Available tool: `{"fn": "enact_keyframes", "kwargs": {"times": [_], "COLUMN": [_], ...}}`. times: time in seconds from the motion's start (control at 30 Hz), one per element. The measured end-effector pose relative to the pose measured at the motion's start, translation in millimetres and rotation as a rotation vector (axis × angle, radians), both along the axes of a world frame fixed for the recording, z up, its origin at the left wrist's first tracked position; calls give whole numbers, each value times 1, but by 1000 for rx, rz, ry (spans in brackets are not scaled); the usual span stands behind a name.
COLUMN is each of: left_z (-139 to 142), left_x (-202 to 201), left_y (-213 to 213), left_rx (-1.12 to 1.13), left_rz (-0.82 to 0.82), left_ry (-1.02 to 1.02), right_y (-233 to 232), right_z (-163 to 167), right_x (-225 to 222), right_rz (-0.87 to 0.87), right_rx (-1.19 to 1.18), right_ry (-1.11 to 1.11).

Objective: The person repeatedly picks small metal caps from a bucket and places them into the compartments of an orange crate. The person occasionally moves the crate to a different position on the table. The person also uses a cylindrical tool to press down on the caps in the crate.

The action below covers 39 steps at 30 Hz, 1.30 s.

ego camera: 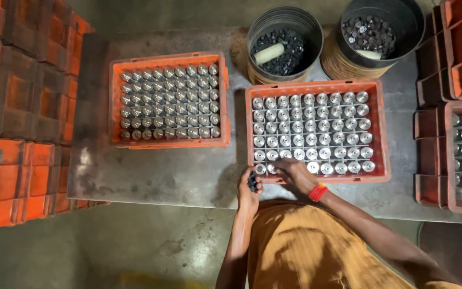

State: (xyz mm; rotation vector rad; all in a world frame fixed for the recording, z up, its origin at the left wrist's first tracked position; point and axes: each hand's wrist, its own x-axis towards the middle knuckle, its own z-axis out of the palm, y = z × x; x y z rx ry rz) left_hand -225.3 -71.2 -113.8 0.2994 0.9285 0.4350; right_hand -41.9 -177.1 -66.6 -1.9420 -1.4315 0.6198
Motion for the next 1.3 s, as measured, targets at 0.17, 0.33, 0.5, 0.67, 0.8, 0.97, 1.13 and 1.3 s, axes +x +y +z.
{"fn": "enact_keyframes", "kwargs": {"times": [0.17, 0.33, 0.5, 0.67, 0.8, 0.97, 1.13, 1.3], "left_z": [12, 33, 46, 38, 32, 28, 28, 46], "left_x": [-2, 9, 29, 53, 44, 42, 49, 53], "left_y": [-4, -4, -23, -46, -33, -20, -24, -34], "left_rx": [203, 237, 275, 225, 178, 97, 286, 395], "left_rz": [-24, -111, -318, -399, -182, -13, -103, -366], "left_ry": [14, 11, -58, 93, 44, 15, -11, 42], "right_y": [26, 20, -21, -39, -41, -16, -6, -41], "right_z": [-7, -3, 3, -2, -3, -11, -1, 23], "right_x": [-15, -12, -4, 5, 21, 20, 10, 18], "right_rz": [132, 40, -320, -449, -251, 52, 29, -277], "right_rx": [-105, -133, -53, -19, 33, -29, -79, 4], "right_ry": [-213, -142, 792, 874, 157, -185, -301, 209]}}
